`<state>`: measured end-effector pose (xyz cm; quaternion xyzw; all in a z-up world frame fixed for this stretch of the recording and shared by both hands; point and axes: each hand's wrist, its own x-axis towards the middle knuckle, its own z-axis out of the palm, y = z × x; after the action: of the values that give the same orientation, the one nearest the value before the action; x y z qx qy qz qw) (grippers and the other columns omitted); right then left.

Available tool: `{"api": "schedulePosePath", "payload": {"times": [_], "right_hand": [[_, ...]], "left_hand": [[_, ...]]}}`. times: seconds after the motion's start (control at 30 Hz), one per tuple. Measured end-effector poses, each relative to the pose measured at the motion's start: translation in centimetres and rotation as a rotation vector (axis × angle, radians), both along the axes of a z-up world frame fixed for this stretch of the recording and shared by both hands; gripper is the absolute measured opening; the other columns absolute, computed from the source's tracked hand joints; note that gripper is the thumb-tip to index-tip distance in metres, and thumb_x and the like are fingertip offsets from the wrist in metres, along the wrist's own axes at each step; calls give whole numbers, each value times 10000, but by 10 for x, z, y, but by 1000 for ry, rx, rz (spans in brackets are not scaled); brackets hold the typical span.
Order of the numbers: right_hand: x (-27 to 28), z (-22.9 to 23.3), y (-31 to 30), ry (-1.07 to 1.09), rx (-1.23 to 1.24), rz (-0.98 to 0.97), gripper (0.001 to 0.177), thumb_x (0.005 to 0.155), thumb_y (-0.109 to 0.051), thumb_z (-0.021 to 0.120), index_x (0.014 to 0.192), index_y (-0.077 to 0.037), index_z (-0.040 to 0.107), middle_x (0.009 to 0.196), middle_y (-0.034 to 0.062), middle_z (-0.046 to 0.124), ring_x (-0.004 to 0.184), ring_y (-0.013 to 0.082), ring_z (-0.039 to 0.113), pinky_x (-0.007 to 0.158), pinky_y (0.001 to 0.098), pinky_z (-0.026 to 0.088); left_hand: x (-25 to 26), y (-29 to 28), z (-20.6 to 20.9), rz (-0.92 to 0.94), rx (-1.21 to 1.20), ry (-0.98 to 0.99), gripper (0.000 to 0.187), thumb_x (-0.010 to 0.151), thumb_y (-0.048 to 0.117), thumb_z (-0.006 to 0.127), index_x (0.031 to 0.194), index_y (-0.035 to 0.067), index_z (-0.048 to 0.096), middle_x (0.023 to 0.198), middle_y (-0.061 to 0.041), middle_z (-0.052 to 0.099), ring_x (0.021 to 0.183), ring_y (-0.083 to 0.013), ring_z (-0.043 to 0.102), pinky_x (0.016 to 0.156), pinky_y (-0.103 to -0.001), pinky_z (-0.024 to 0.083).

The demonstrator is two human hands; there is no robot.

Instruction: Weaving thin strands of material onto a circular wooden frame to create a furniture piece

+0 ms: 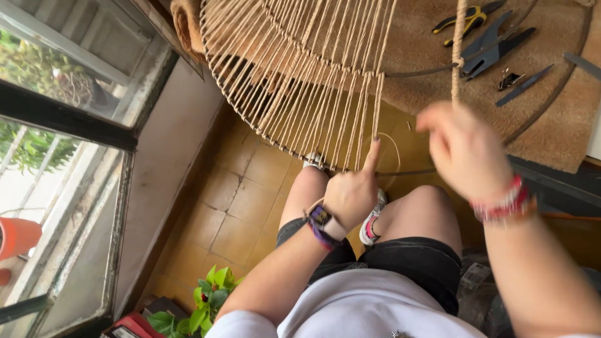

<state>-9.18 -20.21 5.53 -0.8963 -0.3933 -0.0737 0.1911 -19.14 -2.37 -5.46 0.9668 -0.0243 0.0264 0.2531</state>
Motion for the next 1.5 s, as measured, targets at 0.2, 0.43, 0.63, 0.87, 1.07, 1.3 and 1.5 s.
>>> {"api": "schedulePosePath", "payload": {"times": [0.2,0.43,0.63,0.87,1.07,1.3,1.5], "right_hand": [[116,-21,54,-69,-215,33,232,1048,-212,612,1137,-73,775,1059,131,726,939,333,673,868,485,544],[165,3,73,782,-361,-58,232,1029,-186,624,866,-90,757,738,17,741,620,134,622,793,316,498],[208,-60,74,1022,-313,-193,342,974,-260,582,888,-17,807,562,138,692,423,155,637,356,228,508],[200,-60,86,905,174,-317,203,887,-152,649,698,-105,707,562,0,577,503,73,552,394,168,460],[255,-62,112,1138,1511,-435,222,910,-58,742,738,-56,602,646,119,537,541,264,565,492,370,505],[340,-76,108,1109,1531,-180,148,1025,-197,545,1130,-108,600,950,-24,669,939,114,691,842,200,560],[341,-72,123,944,1587,-48,258,1083,-221,420,1301,-131,524,1039,-95,638,1099,76,690,1036,154,531]], "left_hand": [[52,-36,50,110,-127,417,872,931,441,457,1613,0,138,871,-220,743,821,-443,718,677,-574,533],[135,-82,29,404,-575,406,1067,824,365,533,1621,39,-97,1012,-367,681,926,-569,661,816,-622,512],[267,-116,-133,203,-31,207,445,902,500,545,1192,256,779,846,25,643,1077,-263,703,1076,-517,479],[197,-101,-38,321,-709,212,409,812,258,647,1094,-39,648,973,-283,723,974,-506,707,780,-622,576],[171,2,136,21,35,-206,218,820,354,625,744,150,614,523,-64,614,483,-343,677,398,-491,514],[265,55,185,20,355,-720,49,860,251,566,876,223,603,581,38,647,522,-233,693,582,-399,551],[280,50,210,101,470,-864,81,870,213,574,921,179,627,585,16,625,552,-222,698,628,-389,523]]}}
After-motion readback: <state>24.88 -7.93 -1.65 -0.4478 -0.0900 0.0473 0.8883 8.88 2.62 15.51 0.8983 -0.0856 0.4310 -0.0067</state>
